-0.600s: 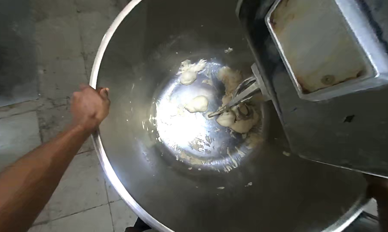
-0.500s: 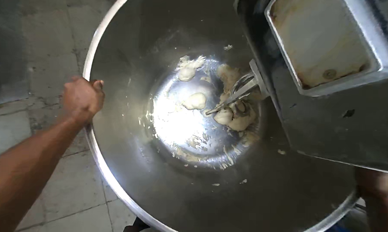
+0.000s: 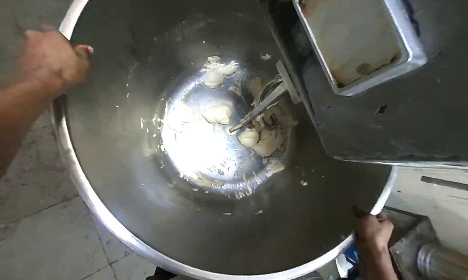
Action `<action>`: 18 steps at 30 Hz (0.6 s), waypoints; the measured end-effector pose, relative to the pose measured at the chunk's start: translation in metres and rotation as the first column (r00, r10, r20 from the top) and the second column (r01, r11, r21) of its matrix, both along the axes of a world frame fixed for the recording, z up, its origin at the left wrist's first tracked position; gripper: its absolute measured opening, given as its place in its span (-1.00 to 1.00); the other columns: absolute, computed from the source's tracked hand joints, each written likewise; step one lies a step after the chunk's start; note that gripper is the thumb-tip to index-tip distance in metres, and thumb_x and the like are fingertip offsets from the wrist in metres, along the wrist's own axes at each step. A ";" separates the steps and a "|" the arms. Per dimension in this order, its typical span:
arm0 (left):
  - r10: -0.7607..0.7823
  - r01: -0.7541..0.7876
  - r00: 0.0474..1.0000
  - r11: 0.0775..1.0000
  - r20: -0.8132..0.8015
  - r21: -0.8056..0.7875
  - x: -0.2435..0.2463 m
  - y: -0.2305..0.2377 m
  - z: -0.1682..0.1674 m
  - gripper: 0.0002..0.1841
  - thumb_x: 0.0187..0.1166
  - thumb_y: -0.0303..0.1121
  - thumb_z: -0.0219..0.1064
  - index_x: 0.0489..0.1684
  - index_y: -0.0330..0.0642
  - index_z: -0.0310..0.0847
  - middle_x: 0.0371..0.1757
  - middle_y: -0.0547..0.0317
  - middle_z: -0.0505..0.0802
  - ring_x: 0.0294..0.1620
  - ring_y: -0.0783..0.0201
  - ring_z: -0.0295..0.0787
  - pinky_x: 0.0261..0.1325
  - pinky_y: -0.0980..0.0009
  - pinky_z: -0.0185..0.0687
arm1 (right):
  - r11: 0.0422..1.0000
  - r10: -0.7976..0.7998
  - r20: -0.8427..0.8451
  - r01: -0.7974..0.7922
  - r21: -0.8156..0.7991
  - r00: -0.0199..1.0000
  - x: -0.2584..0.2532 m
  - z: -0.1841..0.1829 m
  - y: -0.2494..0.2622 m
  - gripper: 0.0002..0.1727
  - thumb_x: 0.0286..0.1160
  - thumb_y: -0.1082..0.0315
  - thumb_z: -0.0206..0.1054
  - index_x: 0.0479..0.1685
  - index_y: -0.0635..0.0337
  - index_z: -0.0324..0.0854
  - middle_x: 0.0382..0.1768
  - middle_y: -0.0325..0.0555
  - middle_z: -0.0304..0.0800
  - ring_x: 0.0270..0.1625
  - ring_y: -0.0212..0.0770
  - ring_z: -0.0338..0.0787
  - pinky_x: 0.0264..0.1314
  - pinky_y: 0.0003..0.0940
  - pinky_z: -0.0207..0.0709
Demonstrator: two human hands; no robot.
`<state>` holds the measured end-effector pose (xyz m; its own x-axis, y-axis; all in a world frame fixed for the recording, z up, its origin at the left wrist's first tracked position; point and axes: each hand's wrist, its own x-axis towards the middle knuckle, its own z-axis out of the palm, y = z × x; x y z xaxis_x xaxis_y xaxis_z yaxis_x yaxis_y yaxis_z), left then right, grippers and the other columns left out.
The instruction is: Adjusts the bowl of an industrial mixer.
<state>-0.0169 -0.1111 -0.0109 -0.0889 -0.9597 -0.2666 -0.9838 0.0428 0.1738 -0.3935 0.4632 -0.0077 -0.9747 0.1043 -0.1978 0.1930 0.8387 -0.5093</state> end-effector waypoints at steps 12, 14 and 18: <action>-0.260 0.253 0.964 0.962 -0.061 -0.101 -0.045 -0.129 -0.041 -0.17 0.78 0.15 0.07 0.48 -0.69 0.26 0.37 -0.89 0.51 0.42 -0.78 0.48 0.30 -0.69 0.35 | 0.902 -0.379 -0.004 0.369 -0.223 0.925 0.155 -0.011 -0.021 -0.85 0.34 0.68 0.34 -0.16 0.36 0.59 -0.41 -0.09 0.65 -0.43 -0.33 0.67 -0.35 -0.35 0.61; -0.292 0.287 0.955 0.953 -0.047 -0.091 -0.062 -0.125 -0.027 -0.20 0.82 0.11 0.06 0.50 -0.70 0.22 0.36 -0.93 0.51 0.42 -0.81 0.46 0.30 -0.70 0.32 | 0.878 -0.432 0.008 0.423 -0.224 0.902 0.175 -0.011 -0.028 -0.84 0.33 0.67 0.35 -0.15 0.36 0.60 -0.40 -0.07 0.65 -0.42 -0.29 0.66 -0.36 -0.30 0.60; -0.336 0.331 0.941 0.936 -0.028 -0.124 -0.102 -0.116 0.004 -0.27 0.87 -0.01 0.10 0.57 -0.68 0.18 0.38 -0.94 0.49 0.43 -0.85 0.43 0.31 -0.69 0.33 | 0.841 -0.501 0.047 0.499 -0.208 0.864 0.214 -0.007 -0.048 -0.76 0.37 0.66 0.33 0.01 0.41 0.60 -0.28 0.04 0.66 -0.29 -0.19 0.66 -0.22 -0.17 0.58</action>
